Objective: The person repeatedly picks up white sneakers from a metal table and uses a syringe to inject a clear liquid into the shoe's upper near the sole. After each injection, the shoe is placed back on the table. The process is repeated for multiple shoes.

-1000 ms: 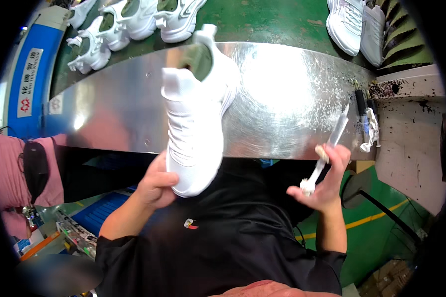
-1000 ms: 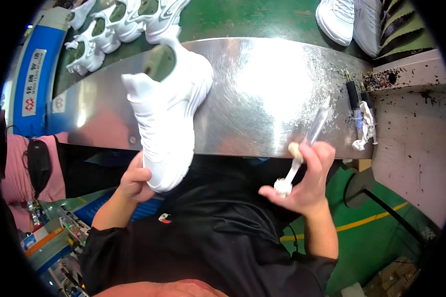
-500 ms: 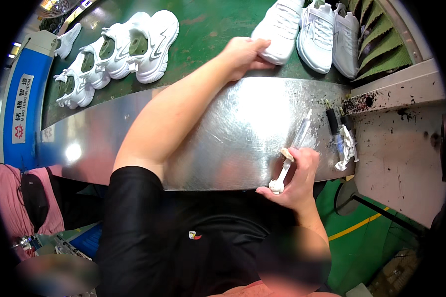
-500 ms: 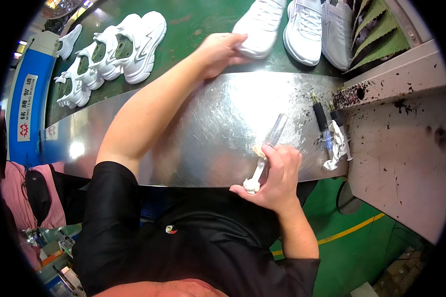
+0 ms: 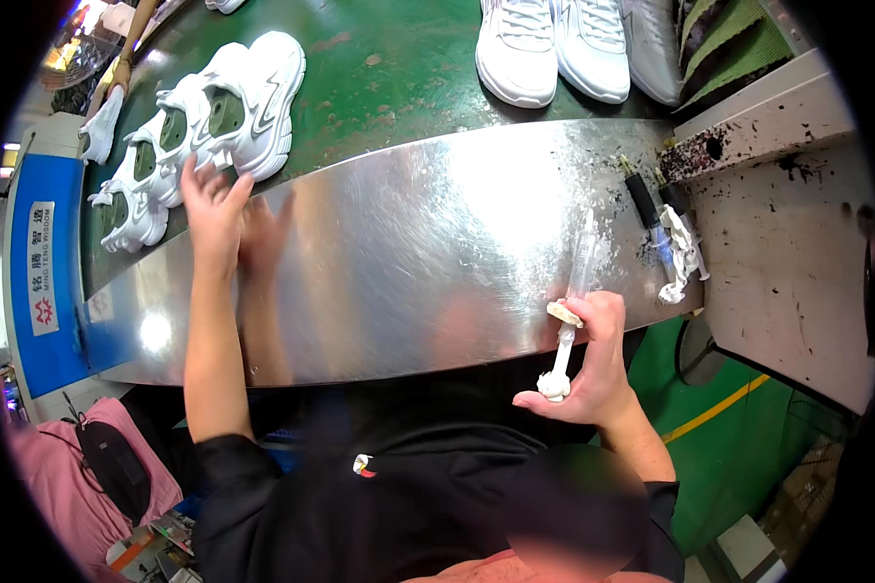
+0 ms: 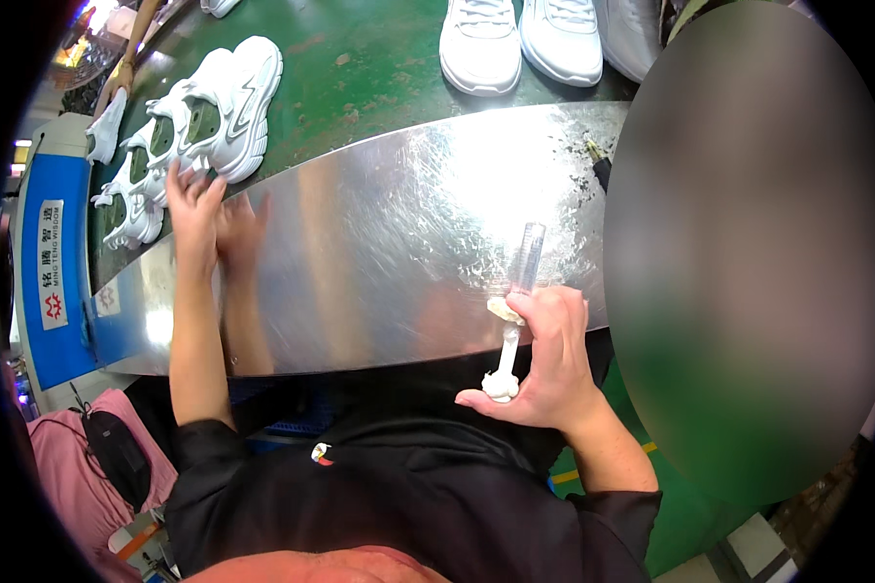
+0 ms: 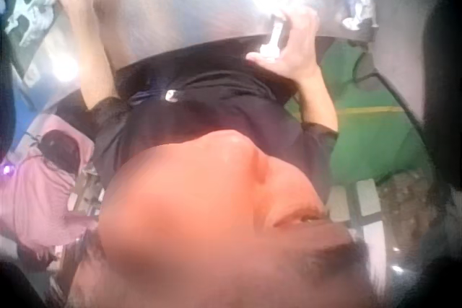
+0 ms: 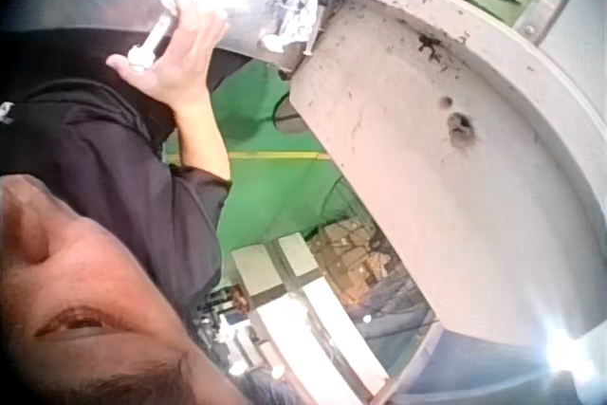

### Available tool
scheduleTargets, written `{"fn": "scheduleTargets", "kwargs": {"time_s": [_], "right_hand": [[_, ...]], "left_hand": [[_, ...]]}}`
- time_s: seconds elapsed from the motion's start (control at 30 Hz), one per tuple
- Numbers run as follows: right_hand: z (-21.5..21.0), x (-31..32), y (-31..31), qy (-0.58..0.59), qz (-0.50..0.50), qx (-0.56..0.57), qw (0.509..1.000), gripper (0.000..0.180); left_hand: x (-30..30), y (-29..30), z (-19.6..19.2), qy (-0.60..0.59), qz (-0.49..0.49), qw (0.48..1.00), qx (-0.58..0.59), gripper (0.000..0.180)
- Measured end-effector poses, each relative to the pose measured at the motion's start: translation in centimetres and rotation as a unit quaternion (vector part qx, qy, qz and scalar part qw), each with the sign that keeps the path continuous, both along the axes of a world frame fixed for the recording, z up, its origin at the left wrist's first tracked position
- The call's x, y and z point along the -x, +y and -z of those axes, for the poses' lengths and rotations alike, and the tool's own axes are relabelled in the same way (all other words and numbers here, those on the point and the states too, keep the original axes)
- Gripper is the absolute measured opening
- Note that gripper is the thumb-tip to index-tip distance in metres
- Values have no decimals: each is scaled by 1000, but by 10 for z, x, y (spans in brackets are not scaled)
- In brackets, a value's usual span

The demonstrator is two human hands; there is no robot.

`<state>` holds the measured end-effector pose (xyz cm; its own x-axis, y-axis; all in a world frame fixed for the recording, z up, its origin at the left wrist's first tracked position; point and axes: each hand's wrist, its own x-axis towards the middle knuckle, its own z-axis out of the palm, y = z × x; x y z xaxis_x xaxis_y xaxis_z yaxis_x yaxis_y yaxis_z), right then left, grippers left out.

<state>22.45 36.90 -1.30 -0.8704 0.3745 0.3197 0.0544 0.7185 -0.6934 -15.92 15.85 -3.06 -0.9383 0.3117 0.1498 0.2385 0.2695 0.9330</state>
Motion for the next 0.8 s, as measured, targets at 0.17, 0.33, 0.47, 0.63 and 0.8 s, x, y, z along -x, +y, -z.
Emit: {"fn": "scheduleTargets", "kwargs": {"time_s": [0.17,0.33,0.47,0.63,0.8], "right_hand": [[-2,-16,-6,5,-4,83,997,95],[-3,-38,-11,-21,3,131,991,101],[4,-49,-13,3,6,193,981,106],[9,-57,-10,-28,10,240,970,113],[-1,-58,-11,-64,34,259,963,120]], "left_hand": [[47,36,-14,12,39,999,8,86],[38,10,-35,-165,92,975,-119,71],[-46,-34,-49,-91,151,975,-136,73],[-140,-80,-34,101,199,970,101,95],[-88,-58,-36,-158,200,959,-123,80]]}}
